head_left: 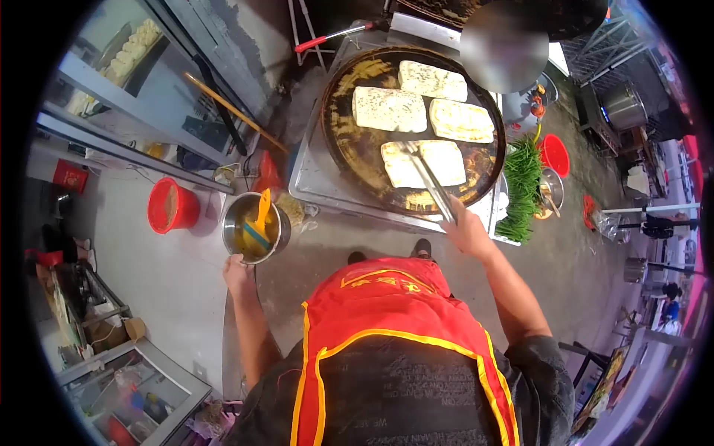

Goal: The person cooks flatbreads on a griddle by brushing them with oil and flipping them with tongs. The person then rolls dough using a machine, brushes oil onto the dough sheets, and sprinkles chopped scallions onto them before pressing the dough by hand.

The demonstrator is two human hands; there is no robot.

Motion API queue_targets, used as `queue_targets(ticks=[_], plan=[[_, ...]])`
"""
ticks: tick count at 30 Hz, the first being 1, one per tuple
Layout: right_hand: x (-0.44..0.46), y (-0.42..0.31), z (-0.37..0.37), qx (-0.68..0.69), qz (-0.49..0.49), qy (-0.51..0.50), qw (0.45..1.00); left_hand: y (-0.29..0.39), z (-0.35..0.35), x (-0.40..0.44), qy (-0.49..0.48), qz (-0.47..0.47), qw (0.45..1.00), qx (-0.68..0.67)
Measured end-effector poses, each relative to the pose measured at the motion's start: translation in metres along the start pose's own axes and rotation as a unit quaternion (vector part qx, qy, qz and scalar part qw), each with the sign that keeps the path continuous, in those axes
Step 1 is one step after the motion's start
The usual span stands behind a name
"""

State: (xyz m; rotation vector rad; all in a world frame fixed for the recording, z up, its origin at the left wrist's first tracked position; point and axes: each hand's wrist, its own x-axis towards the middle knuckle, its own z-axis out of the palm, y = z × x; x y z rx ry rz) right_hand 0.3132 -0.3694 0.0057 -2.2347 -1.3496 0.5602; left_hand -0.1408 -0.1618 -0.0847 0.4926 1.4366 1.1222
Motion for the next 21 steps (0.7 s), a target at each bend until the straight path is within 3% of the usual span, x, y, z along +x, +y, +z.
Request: queue_targets(ticks=[1, 3, 5, 7, 9, 11, 15, 17, 19, 21], plan=[[0.022, -0.045, -0.03, 0.162, 0.2, -0.137, 0.957, 0.001, 0.001, -0.006, -0.003, 0.007, 1.0, -0.012], [0.064, 0.004, 0.001, 0.335, 0.252, -0.211, 0.883, 0.001, -0.003, -0.012, -0.016, 0.022, 0.999, -0.03], [0.08, -0.021, 0.014, 0.545, 0.372, -0.116, 0.742, 0.001, -0.012, -0.016, -0.04, 0.037, 0.998, -0.038], [0.096, -0.015, 0.039, 0.62, 0.372, -0.104, 0.683, 0.002, -0.017, -0.021, 0.005, 0.036, 0.999, -0.038], [0.113, -0.002, 0.076, 0.625, 0.346, -0.086, 0.694, 0.001, -0.018, -0.026, 0.034, 0.039, 0.998, -0.04], [0.123, -0.014, 0.096, 0.645, 0.295, -0.005, 0.705, 0.003, -0.023, -0.031, 0.045, 0.048, 0.997, -0.038], [0.128, -0.016, 0.106, 0.636, 0.259, 0.051, 0.725, 0.004, -0.038, -0.03, 0.063, 0.046, 0.996, -0.029], [0.114, -0.017, 0.099, 0.546, 0.186, 0.093, 0.811, -0.014, -0.069, -0.01, 0.053, 0.131, 0.977, 0.16], [0.094, -0.032, 0.077, 0.369, 0.046, 0.188, 0.909, -0.011, -0.067, -0.009, 0.058, 0.131, 0.976, 0.165], [0.088, -0.047, 0.053, 0.126, 0.059, 0.177, 0.974, -0.006, -0.059, -0.017, 0.079, 0.047, 0.996, -0.011]])
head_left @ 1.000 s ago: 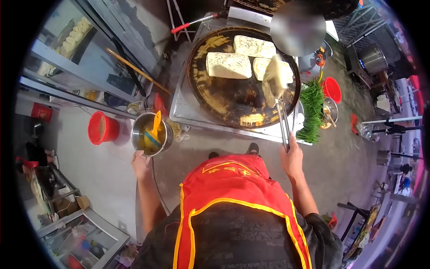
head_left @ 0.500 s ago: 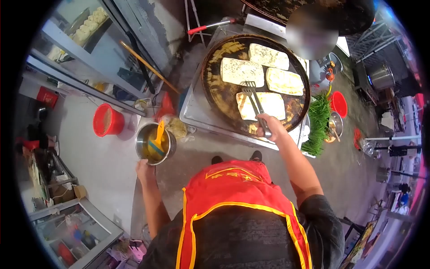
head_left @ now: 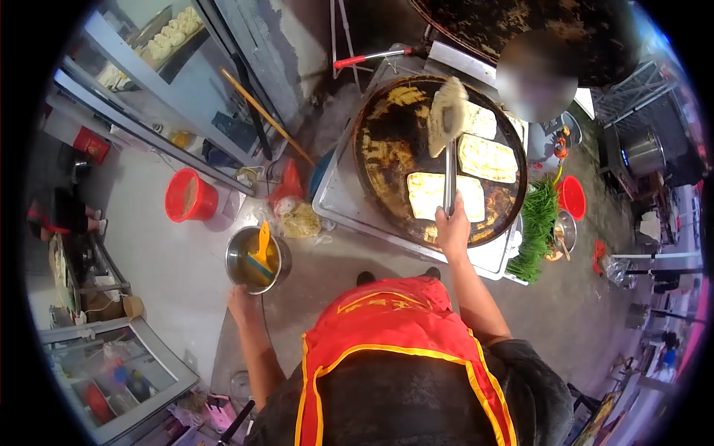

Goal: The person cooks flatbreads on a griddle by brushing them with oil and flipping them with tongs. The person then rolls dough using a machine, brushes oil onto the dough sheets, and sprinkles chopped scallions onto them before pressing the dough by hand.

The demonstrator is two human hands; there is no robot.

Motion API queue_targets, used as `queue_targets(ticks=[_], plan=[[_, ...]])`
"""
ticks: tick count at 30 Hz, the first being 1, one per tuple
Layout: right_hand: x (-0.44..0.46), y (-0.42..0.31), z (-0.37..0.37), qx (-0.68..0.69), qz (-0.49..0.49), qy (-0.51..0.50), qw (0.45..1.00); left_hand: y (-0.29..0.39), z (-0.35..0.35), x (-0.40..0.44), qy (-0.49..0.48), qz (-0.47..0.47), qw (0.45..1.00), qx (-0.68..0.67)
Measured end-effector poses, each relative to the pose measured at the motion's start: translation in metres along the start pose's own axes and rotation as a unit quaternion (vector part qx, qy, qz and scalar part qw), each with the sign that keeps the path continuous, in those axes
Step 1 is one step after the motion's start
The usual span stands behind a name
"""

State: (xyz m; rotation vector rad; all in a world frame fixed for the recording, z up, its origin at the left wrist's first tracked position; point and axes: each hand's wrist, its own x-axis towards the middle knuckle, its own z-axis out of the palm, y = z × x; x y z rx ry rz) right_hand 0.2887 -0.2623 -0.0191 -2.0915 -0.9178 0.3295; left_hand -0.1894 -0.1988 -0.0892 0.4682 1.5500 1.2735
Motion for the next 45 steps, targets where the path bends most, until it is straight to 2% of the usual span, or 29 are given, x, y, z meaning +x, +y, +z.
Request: queue_targets(ticks=[1, 4, 5, 7, 8, 9, 10, 12, 13, 16, 17, 20, 23, 26, 28, 30, 32, 33, 34, 36, 38, 41, 42, 44, 45], plan=[[-0.002, -0.004, -0.005, -0.125, -0.014, -0.004, 0.992, -0.001, -0.002, 0.004, -0.003, 0.009, 1.0, 0.023], [0.009, 0.002, 0.0, -0.32, -0.073, -0.093, 0.94, -0.021, -0.019, 0.024, -0.018, 0.048, 0.994, 0.101], [0.012, 0.003, -0.003, -0.35, -0.081, -0.149, 0.921, -0.03, -0.028, 0.034, -0.027, 0.069, 0.988, 0.135], [0.013, -0.002, -0.022, -0.355, -0.095, -0.222, 0.903, -0.025, -0.02, 0.029, -0.025, 0.057, 0.991, 0.115], [0.014, 0.0, -0.032, -0.356, -0.101, -0.258, 0.892, -0.021, -0.011, 0.021, -0.013, 0.025, 0.998, 0.061], [0.02, 0.014, -0.039, -0.317, -0.092, -0.234, 0.914, -0.012, -0.001, 0.01, -0.002, -0.009, 1.0, 0.006], [0.033, 0.021, -0.053, -0.204, -0.072, -0.25, 0.944, -0.006, 0.004, 0.003, -0.01, -0.016, 1.0, 0.012], [0.059, 0.017, -0.076, -0.019, 0.112, -0.294, 0.949, 0.0, 0.015, -0.007, -0.026, -0.031, 0.999, 0.024], [0.069, 0.018, -0.072, 0.111, 0.188, -0.239, 0.946, -0.004, 0.017, -0.008, -0.009, -0.026, 0.999, 0.016], [0.11, 0.029, -0.052, 0.381, 0.395, -0.133, 0.825, -0.008, 0.027, -0.014, 0.024, -0.016, 1.0, -0.003], [0.122, 0.041, -0.04, 0.446, 0.425, -0.127, 0.778, -0.002, 0.032, -0.024, 0.023, -0.019, 1.0, -0.006], [0.142, 0.058, 0.009, 0.549, 0.391, -0.087, 0.733, -0.001, 0.037, -0.032, 0.053, -0.028, 0.998, -0.004], [0.174, 0.088, 0.061, 0.577, 0.33, -0.026, 0.747, -0.002, 0.042, -0.042, 0.078, -0.03, 0.996, -0.006], [0.189, 0.109, 0.065, 0.569, 0.264, 0.012, 0.779, -0.001, 0.045, -0.055, 0.076, -0.025, 0.997, -0.009], [0.184, 0.097, 0.043, 0.575, 0.256, 0.022, 0.776, -0.006, 0.039, -0.053, 0.078, -0.032, 0.996, -0.016], [0.173, 0.086, 0.02, 0.508, 0.23, 0.039, 0.829, -0.003, 0.048, -0.061, 0.086, -0.04, 0.995, -0.016], [0.167, 0.09, 0.0, 0.277, 0.11, 0.055, 0.953, -0.004, 0.053, -0.065, 0.092, -0.05, 0.995, -0.003], [0.167, 0.099, -0.007, 0.119, -0.001, 0.094, 0.988, -0.007, 0.055, -0.062, 0.093, -0.053, 0.994, 0.01], [0.168, 0.086, -0.024, -0.056, 0.003, 0.079, 0.995, -0.009, 0.058, -0.06, 0.093, -0.057, 0.994, 0.025], [0.173, 0.068, -0.046, -0.279, -0.027, 0.051, 0.959, -0.011, 0.064, -0.06, 0.103, -0.06, 0.993, 0.015], [0.185, 0.073, -0.059, -0.413, -0.064, -0.045, 0.907, -0.01, 0.07, -0.057, 0.109, -0.06, 0.992, 0.009], [0.195, 0.066, -0.091, -0.576, -0.133, -0.179, 0.786, -0.009, 0.065, -0.049, 0.053, -0.053, 0.997, 0.002], [0.192, 0.064, -0.103, -0.607, -0.16, -0.161, 0.762, -0.008, 0.065, -0.047, 0.037, -0.048, 0.998, -0.006], [0.178, 0.059, -0.14, -0.584, -0.159, -0.148, 0.782, -0.002, 0.066, -0.044, 0.024, -0.037, 0.999, 0.028], [0.165, 0.062, -0.158, -0.548, -0.135, -0.112, 0.818, 0.001, 0.066, -0.042, 0.015, -0.032, 0.998, 0.048]])
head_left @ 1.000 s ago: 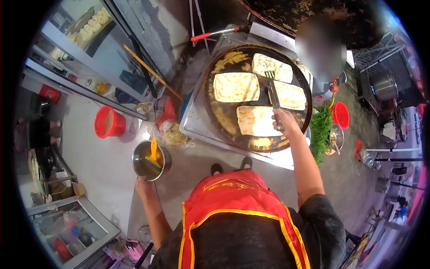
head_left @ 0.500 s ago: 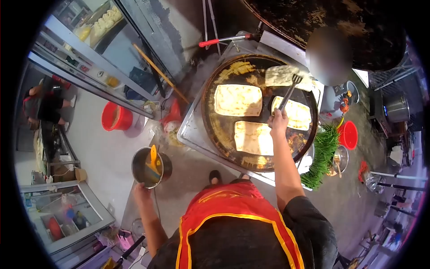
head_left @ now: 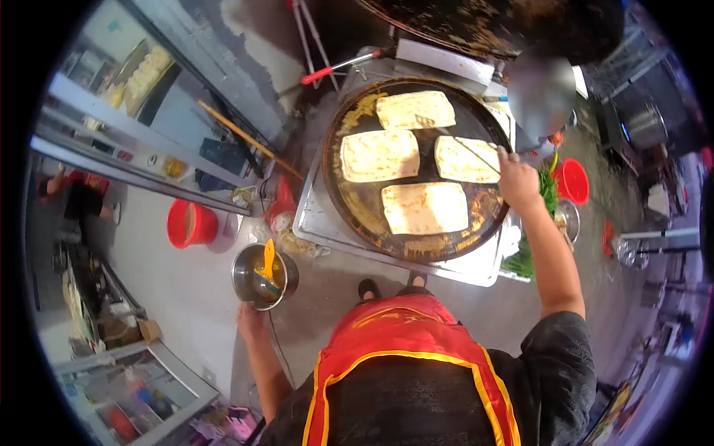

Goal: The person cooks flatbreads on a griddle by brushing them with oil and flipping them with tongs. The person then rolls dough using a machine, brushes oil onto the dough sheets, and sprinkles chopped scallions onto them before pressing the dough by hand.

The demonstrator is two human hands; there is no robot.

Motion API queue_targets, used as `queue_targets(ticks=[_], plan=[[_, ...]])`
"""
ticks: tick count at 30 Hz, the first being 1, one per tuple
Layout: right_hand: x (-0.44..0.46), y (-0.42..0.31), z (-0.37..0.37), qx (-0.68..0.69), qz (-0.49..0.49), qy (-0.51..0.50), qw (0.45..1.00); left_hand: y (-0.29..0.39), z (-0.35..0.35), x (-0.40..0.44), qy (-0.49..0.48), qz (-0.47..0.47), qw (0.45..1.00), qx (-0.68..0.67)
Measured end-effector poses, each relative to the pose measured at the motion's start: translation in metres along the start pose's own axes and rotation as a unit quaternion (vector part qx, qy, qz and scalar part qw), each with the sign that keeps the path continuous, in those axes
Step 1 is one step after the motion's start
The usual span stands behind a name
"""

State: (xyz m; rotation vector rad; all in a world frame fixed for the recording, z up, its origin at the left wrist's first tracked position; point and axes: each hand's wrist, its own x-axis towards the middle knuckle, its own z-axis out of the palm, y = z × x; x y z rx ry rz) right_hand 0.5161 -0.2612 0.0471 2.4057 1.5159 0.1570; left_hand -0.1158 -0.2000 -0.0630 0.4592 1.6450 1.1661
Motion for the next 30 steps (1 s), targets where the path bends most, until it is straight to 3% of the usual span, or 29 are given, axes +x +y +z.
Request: queue_targets(ticks=[2, 7, 11, 13, 17, 20, 23, 26, 28, 30], plan=[[-0.048, 0.018, -0.014, 0.112, 0.091, 0.024, 0.989, 0.004, 0.001, 0.005, -0.05, 0.003, 0.999, 0.0], [-0.198, 0.055, 0.084, 0.321, 0.297, 0.164, 0.884, 0.007, 0.009, 0.02, -0.157, 0.042, 0.985, 0.049], [-0.275, 0.056, 0.186, 0.352, 0.48, 0.128, 0.793, 0.009, 0.034, 0.016, -0.089, -0.019, 0.996, 0.012], [-0.287, 0.059, 0.241, 0.377, 0.524, 0.037, 0.763, 0.006, 0.036, 0.015, -0.071, -0.031, 0.997, -0.011], [-0.251, 0.057, 0.355, 0.402, 0.491, -0.038, 0.772, 0.012, 0.077, -0.059, -0.049, -0.045, 0.998, -0.019], [-0.201, 0.048, 0.412, 0.445, 0.482, -0.069, 0.752, -0.003, 0.061, -0.059, -0.111, 0.077, 0.964, 0.229], [-0.155, 0.038, 0.442, 0.461, 0.477, -0.065, 0.745, -0.008, 0.087, -0.098, 0.015, -0.041, 0.999, -0.033], [-0.124, 0.027, 0.468, 0.475, 0.492, -0.086, 0.724, -0.01, 0.084, -0.114, 0.031, -0.072, 0.997, -0.028], [-0.117, 0.022, 0.477, 0.437, 0.498, -0.082, 0.745, -0.01, 0.095, -0.128, 0.065, -0.073, 0.995, -0.008], [-0.114, 0.022, 0.476, 0.414, 0.501, -0.09, 0.755, -0.017, 0.112, -0.148, 0.034, -0.048, 0.998, 0.012]])
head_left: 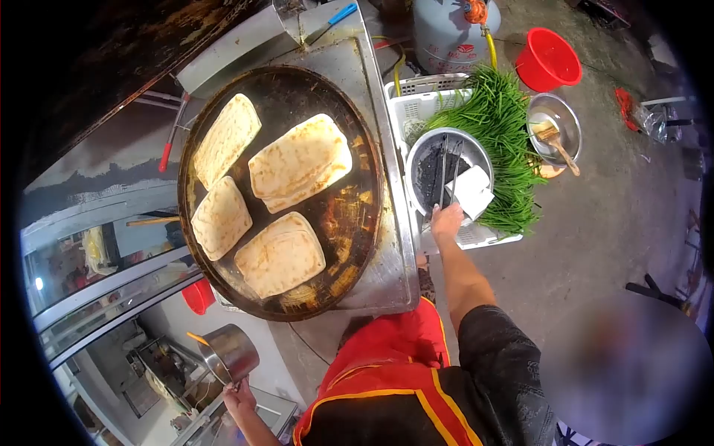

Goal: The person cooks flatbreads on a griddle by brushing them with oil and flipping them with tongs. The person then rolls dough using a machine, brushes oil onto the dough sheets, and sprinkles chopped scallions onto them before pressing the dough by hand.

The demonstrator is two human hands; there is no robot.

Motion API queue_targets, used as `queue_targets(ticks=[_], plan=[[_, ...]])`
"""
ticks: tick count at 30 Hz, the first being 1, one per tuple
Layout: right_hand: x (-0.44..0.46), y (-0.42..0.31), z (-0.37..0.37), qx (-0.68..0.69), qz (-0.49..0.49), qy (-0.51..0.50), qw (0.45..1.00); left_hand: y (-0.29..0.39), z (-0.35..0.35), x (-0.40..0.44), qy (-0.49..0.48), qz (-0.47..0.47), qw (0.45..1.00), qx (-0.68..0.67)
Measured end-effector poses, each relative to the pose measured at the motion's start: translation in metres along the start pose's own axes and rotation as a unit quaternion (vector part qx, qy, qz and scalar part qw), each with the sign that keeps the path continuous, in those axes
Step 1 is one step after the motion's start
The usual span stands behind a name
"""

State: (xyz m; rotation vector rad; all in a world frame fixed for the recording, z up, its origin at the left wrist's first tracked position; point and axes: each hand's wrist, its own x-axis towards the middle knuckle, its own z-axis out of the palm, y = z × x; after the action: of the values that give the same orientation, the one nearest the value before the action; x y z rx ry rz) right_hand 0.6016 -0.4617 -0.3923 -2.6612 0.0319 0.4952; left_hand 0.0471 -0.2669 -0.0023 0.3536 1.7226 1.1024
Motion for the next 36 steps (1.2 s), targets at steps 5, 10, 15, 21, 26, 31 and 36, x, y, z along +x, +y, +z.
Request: queue_targets(ticks=[5, 10, 15, 21, 26, 31, 36], plan=[[0.002, 0.007, -0.023, 0.024, -0.04, 0.001, 0.999, 0.001, 0.013, -0.007, -0.017, -0.033, 0.995, -0.089], [-0.004, 0.009, -0.091, 0.154, -0.149, 0.099, 0.972, 0.012, 0.016, 0.003, -0.096, 0.036, 0.994, -0.044], [-0.095, -0.138, -0.208, 0.301, -0.292, -0.038, 0.907, 0.027, 0.027, 0.015, -0.115, 0.167, 0.97, 0.134], [-0.308, -0.318, -0.224, 0.238, -0.556, -0.286, 0.743, 0.072, 0.075, 0.01, -0.183, 0.12, 0.965, 0.147], [-0.403, -0.379, -0.177, 0.232, -0.497, -0.361, 0.754, 0.083, 0.085, 0.034, -0.267, 0.127, 0.934, 0.202], [-0.48, -0.38, -0.169, 0.198, -0.572, -0.27, 0.749, 0.073, 0.082, 0.072, -0.335, 0.133, 0.907, 0.216], [-0.494, -0.378, -0.129, 0.072, -0.586, -0.279, 0.757, 0.087, 0.064, 0.066, -0.314, 0.126, 0.893, 0.296]])
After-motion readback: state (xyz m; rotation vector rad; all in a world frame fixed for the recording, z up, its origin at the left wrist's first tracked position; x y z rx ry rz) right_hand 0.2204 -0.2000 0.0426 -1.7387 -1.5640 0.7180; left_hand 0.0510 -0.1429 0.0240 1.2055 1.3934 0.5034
